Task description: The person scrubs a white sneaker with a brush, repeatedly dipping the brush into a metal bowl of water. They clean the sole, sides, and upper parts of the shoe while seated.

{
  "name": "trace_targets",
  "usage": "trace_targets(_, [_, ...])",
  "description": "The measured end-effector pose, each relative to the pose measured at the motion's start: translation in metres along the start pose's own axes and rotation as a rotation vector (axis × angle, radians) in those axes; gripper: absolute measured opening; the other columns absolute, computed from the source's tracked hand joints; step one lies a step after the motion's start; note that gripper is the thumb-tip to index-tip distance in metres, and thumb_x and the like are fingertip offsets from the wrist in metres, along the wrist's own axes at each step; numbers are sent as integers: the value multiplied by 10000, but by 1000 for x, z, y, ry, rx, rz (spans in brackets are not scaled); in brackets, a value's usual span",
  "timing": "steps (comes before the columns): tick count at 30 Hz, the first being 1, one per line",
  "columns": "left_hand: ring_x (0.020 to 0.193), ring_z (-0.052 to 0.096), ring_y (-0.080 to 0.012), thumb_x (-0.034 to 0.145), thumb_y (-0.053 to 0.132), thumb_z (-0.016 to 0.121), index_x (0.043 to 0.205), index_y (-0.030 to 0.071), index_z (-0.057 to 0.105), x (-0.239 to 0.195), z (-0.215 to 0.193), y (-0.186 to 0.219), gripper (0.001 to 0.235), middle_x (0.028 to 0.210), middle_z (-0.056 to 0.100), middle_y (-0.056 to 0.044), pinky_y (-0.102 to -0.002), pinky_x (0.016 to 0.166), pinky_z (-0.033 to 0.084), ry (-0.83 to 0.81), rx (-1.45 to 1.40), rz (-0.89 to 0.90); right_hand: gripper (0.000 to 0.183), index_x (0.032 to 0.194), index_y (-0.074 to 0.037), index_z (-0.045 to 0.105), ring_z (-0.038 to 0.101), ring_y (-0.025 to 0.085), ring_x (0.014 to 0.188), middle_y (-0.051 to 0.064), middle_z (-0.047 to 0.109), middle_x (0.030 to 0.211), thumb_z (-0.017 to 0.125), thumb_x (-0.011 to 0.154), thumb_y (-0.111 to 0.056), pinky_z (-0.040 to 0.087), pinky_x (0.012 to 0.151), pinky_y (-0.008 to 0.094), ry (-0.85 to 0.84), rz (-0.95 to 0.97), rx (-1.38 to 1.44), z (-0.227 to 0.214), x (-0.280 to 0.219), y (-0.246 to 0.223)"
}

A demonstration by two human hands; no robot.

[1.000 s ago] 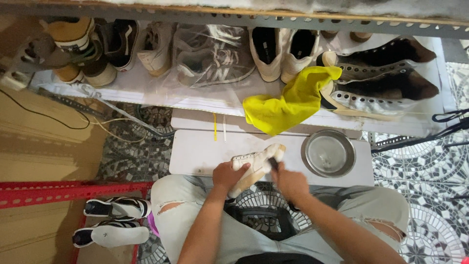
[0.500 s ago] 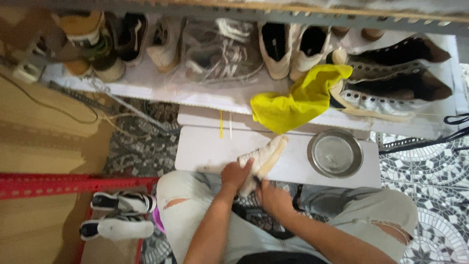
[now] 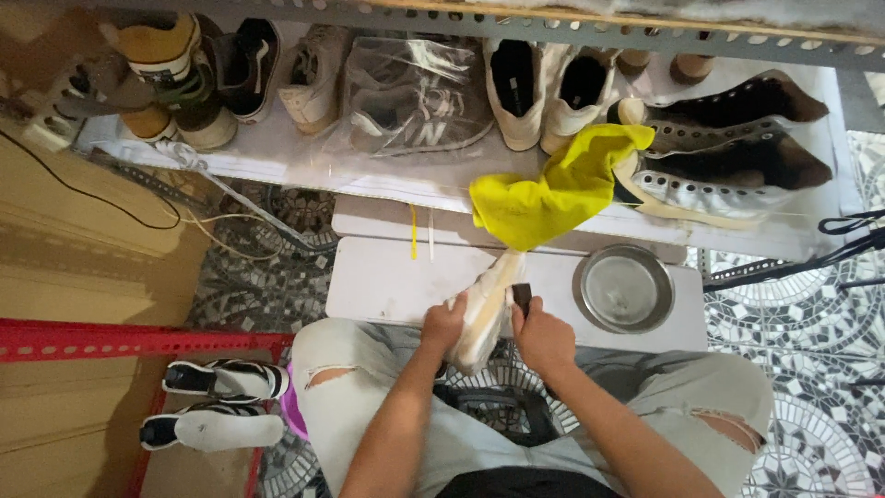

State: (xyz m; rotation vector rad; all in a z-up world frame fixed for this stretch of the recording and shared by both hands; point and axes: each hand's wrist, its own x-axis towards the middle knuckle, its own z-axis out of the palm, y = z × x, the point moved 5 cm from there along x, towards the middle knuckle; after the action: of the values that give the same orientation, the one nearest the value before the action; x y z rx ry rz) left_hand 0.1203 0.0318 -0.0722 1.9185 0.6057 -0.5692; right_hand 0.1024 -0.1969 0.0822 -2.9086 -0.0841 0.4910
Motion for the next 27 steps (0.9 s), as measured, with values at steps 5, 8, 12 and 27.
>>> trace_targets(5, [1493, 597, -461, 915, 777, 713, 1503, -31, 687, -122, -28, 69, 1000, 1514, 667, -346, -540, 1240, 469, -133, -370, -171, 594, 1234, -36, 657, 803, 386, 751, 213, 771, 791, 342, 1180, -537, 625, 689, 519, 36, 127, 335, -52, -5, 56])
trace_targets(8, [1450, 633, -452, 993, 700, 734, 1606, 27, 633, -137, -22, 50, 916, 1548, 664, -325, -536, 1215, 506, -224, -596, -260, 574, 1178, 21, 712, 786, 404, 774, 248, 754, 817, 416, 1203, -471, 604, 718, 521, 97, 236, 433, -56, -8, 116])
trace_targets(12, [1371, 708, -418, 1038, 668, 728, 1566, 37, 679, -141, -5, 7, 824, 1492, 729, -275, -555, 1171, 547, -269, -747, -307, 547, 1101, 6, 743, 793, 410, 808, 243, 745, 816, 501, 1208, -473, 592, 727, 520, 151, 383, 326, -38, 1, 206])
trace_targets(27, [1357, 707, -396, 1045, 517, 715, 1514, 65, 697, -107, 28, -57, 652, 1459, 753, -231, -597, 1184, 552, -372, -1192, -196, 624, 1509, 127, 677, 751, 538, 1235, 356, 700, 1389, 641, 1180, -402, 590, 1019, 671, 326, 433, 173, -13, 19, 206])
